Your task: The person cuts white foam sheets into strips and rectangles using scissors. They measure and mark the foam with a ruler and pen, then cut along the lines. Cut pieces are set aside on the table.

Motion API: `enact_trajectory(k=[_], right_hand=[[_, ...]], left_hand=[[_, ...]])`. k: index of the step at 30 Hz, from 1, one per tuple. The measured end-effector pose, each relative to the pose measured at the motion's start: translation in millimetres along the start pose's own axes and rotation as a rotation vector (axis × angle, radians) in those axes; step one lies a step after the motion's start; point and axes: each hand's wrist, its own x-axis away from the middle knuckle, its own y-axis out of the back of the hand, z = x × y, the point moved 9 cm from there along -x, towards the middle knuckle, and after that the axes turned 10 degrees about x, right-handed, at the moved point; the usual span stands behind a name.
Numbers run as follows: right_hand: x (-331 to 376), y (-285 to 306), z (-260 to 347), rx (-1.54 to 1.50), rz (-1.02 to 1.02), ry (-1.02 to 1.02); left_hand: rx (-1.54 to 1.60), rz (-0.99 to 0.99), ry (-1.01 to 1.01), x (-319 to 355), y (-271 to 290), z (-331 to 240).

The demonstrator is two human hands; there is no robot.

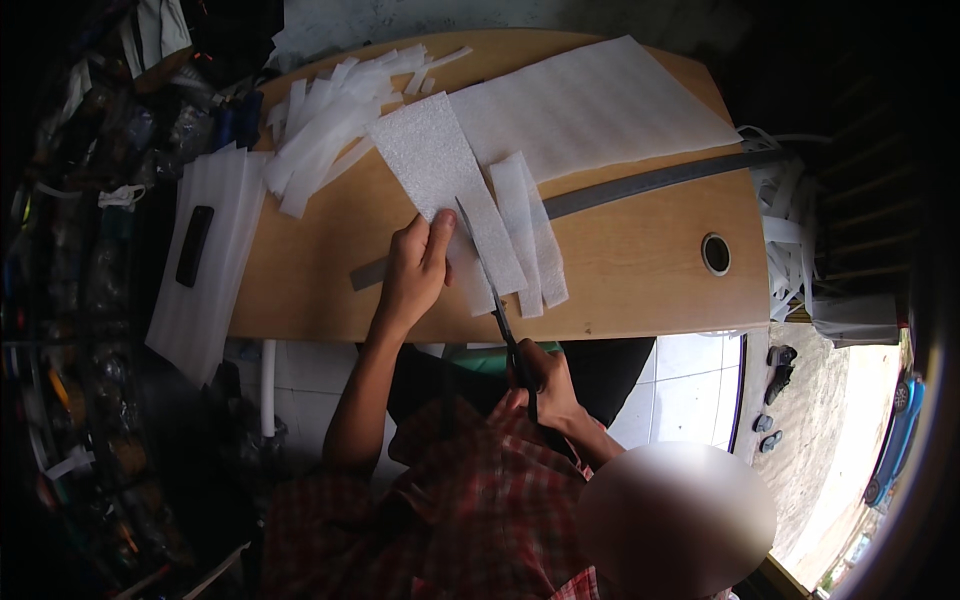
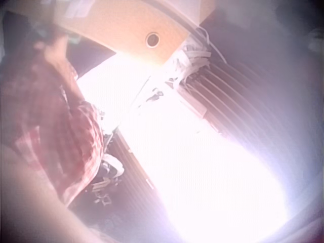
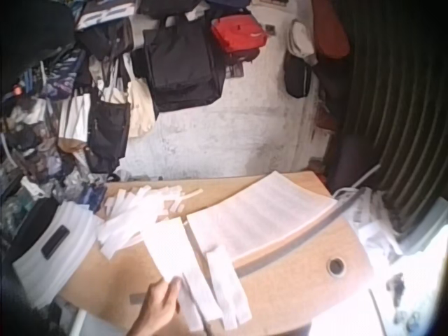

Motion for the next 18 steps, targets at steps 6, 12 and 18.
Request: enact_trajectory(k=[6, 12, 18], right_hand=[[4, 1, -7, -0.003, -0.017, -0.046], [-3, 6, -5, -0.016, -0.027, -0.025], [-4, 8, -11, 0.034, -0.041, -0.086]], left_hand=[[-0.036, 0.038, -0.017, 0, -1, -6], [0.02, 0.176, 0.09, 8, -11, -3], [0.12, -0.005, 0.053, -11, 7, -10]])
